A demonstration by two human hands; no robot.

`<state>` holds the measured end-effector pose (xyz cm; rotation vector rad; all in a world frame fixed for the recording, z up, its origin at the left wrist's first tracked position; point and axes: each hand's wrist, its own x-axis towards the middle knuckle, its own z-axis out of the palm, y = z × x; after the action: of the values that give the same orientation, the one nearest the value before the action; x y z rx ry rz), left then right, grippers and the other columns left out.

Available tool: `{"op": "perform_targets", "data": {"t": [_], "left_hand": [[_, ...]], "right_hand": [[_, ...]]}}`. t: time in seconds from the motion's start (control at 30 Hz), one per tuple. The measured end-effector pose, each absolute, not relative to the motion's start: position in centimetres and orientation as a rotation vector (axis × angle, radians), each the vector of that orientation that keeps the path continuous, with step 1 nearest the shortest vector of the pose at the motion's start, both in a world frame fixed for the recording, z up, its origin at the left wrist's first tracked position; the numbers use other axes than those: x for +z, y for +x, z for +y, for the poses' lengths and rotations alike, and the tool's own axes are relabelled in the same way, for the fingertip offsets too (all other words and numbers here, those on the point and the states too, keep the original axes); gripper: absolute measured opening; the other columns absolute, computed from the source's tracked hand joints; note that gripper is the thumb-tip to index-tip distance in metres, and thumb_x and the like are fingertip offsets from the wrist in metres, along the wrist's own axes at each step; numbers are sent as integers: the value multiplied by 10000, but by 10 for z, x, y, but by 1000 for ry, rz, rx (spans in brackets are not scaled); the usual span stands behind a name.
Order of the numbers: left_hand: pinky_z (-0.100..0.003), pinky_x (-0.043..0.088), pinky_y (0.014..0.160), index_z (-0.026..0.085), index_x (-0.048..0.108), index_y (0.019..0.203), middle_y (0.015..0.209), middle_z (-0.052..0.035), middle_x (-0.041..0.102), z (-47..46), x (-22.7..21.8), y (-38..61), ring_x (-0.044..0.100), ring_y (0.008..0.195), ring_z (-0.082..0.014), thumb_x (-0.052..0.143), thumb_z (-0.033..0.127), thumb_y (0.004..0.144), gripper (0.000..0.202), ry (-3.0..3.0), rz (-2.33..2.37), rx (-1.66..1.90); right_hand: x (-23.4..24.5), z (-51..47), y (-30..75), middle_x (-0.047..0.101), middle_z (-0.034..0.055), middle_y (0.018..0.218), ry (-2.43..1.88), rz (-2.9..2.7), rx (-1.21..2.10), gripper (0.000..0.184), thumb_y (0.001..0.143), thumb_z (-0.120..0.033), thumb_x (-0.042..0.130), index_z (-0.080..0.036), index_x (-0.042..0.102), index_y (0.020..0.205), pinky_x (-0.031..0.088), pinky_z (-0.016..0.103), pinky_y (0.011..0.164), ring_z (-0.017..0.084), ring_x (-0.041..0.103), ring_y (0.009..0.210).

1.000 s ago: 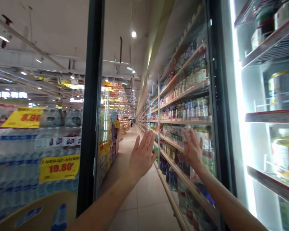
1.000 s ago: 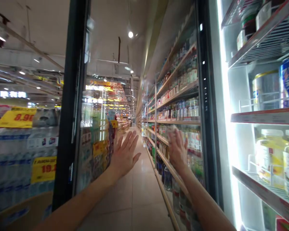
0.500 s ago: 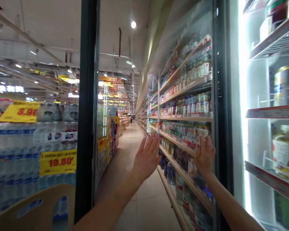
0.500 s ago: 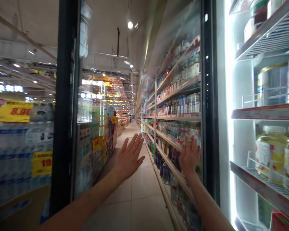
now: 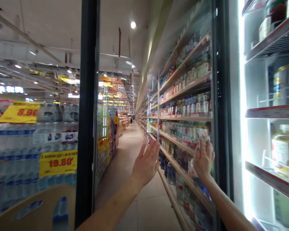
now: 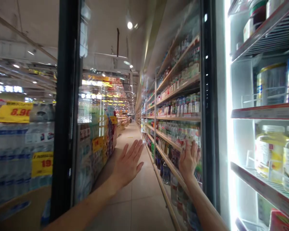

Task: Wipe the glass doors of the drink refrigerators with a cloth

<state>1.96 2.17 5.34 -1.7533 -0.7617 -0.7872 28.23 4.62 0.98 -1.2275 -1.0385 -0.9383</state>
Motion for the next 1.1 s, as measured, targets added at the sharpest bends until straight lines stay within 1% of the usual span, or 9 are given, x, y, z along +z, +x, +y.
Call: {"op": "perform_targets", "data": {"t": [0.13, 0.23, 0.43, 0.5, 0.57, 0.7, 0.87, 0.93, 1.1], "left_hand": [[-392, 178, 1140, 145, 303, 1405, 1463, -56, 323, 23, 51, 20, 189, 1392, -188, 402, 428, 883, 603, -1763, -766, -797], [-392, 183, 1140, 143, 313, 1400, 1462, -51, 325, 23, 48, 17, 178, 1394, -184, 403, 408, 884, 587, -1772, -748, -805], [-387, -12, 1162, 135, 354, 1380, 1477, -28, 276, 20, 38, 14, 72, 1409, -171, 386, 393, 892, 553, -1758, -720, -826], [-389, -47, 1158, 130, 362, 1376, 1479, -30, 265, 20, 38, 14, 39, 1410, -170, 385, 387, 892, 548, -1758, -722, -832], [-390, -57, 1156, 134, 362, 1376, 1483, -30, 251, 19, 38, 15, 25, 1409, -170, 382, 387, 892, 547, -1763, -733, -828], [-397, -60, 1154, 138, 358, 1379, 1491, -32, 229, 18, 38, 15, 14, 1409, -174, 383, 401, 889, 556, -1773, -756, -804], [-410, -38, 1157, 135, 363, 1375, 1490, -32, 246, 19, 35, 16, 7, 1411, -181, 406, 402, 877, 566, -1750, -744, -815], [-415, -19, 1157, 139, 367, 1372, 1485, -30, 266, 20, 34, 18, 6, 1411, -179, 405, 400, 877, 561, -1734, -750, -832], [-415, 66, 1156, 144, 359, 1378, 1475, -41, 297, 19, 34, 16, 34, 1413, -181, 404, 415, 877, 572, -1739, -766, -832]], "right_hand": [[-1, 37, 237, 203, 62, 1524, -1069, -1380, -1040, 642, 865, -150, 393, -331, 175, 1441, 262, 567, 1074, 280, 208, 1393], [-16, 34, 228, 248, 43, 1512, -955, -1609, -1141, 687, 829, -113, 447, -357, 214, 1427, 234, 530, 1103, 259, 253, 1379], [-21, 41, 275, 244, 126, 1502, -1257, -1012, -928, 577, 895, -206, 356, -294, 197, 1443, 299, 630, 1007, 327, 275, 1361], [-26, 37, 261, 211, 114, 1515, -1222, -1068, -937, 597, 891, -191, 359, -304, 174, 1447, 307, 615, 1012, 327, 242, 1374], [-35, 30, 237, 184, 73, 1527, -1140, -1323, -1014, 649, 868, -147, 380, -331, 150, 1447, 297, 567, 1051, 301, 210, 1390], [-51, 26, 229, 224, 13, 1519, -1018, -1602, -1162, 728, 833, -82, 418, -392, 145, 1433, 259, 515, 1097, 257, 239, 1385], [-43, 36, 271, 196, 106, 1521, -1227, -1078, -999, 624, 892, -161, 375, -327, 141, 1447, 314, 610, 1010, 324, 265, 1366], [-42, 35, 261, 181, 108, 1525, -1211, -1088, -977, 614, 894, -163, 370, -307, 149, 1449, 317, 602, 1013, 325, 237, 1376], [-53, 26, 225, 127, -2, 1543, -968, -1642, -1149, 687, 843, -78, 401, -357, 185, 1433, 201, 503, 1123, 245, 194, 1400]]}}
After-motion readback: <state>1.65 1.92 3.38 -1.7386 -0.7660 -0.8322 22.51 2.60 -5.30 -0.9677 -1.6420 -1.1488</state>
